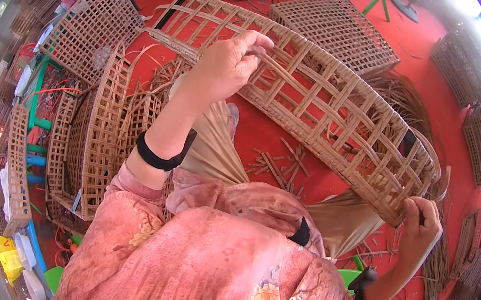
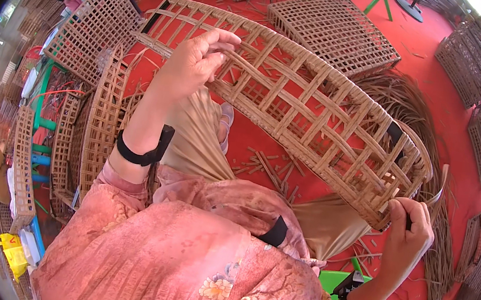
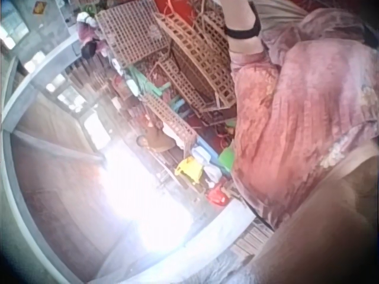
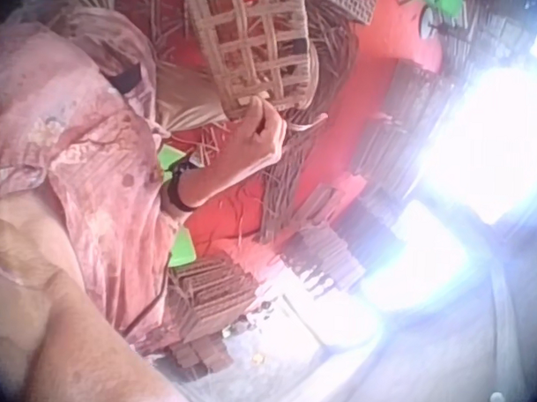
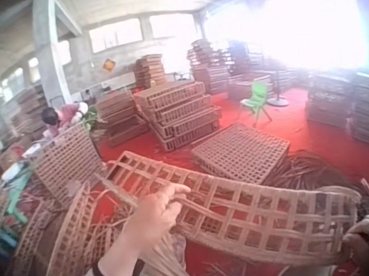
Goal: The recorder is weaving bamboo or wood strips into a rectangular frame to create furniture components.
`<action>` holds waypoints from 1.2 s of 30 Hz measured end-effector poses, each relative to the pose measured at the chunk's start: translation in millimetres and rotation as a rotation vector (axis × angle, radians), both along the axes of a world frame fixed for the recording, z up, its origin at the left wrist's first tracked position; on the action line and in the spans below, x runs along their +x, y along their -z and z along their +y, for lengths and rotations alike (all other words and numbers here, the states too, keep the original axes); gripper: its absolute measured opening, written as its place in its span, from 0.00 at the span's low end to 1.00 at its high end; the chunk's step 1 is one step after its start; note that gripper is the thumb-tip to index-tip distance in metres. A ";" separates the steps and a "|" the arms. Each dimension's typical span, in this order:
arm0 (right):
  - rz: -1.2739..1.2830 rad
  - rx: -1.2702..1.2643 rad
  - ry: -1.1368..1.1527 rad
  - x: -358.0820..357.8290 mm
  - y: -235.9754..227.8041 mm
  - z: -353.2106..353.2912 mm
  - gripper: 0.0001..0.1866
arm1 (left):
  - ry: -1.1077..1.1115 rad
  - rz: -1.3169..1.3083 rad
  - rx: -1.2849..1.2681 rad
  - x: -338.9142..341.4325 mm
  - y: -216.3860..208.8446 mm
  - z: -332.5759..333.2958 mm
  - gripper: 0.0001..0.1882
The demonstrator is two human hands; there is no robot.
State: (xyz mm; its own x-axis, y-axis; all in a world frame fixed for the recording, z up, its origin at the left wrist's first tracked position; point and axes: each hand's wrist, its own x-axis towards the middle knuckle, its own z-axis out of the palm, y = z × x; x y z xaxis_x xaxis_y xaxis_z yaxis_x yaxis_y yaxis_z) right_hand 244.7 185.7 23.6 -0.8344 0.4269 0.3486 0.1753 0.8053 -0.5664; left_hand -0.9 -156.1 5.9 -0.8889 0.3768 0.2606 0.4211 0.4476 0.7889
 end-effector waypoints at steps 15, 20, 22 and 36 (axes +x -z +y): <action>-0.055 -0.147 -0.019 15.4 -5.3 24.2 0.07 | -0.020 0.642 -0.572 27.2 -4.2 14.3 0.10; -0.058 -0.064 -0.008 2.3 0.1 13.9 0.07 | -0.015 0.521 -0.611 33.8 -16.7 7.7 0.12; -0.063 -0.042 0.015 6.3 1.6 10.3 0.07 | 0.047 0.418 -0.486 33.8 -15.1 0.1 0.14; -0.029 -0.060 -0.047 6.2 3.6 0.7 0.04 | 0.189 -0.314 0.136 -16.6 -9.5 -18.1 0.17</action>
State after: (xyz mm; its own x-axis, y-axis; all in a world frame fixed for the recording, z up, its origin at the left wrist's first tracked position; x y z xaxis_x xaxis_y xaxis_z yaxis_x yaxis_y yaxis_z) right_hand 250.9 186.4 20.0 -0.8632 0.4066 0.2992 0.1552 0.7778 -0.6090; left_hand -17.6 -174.2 15.4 -0.8514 0.5225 0.0458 0.2146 0.2673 0.9394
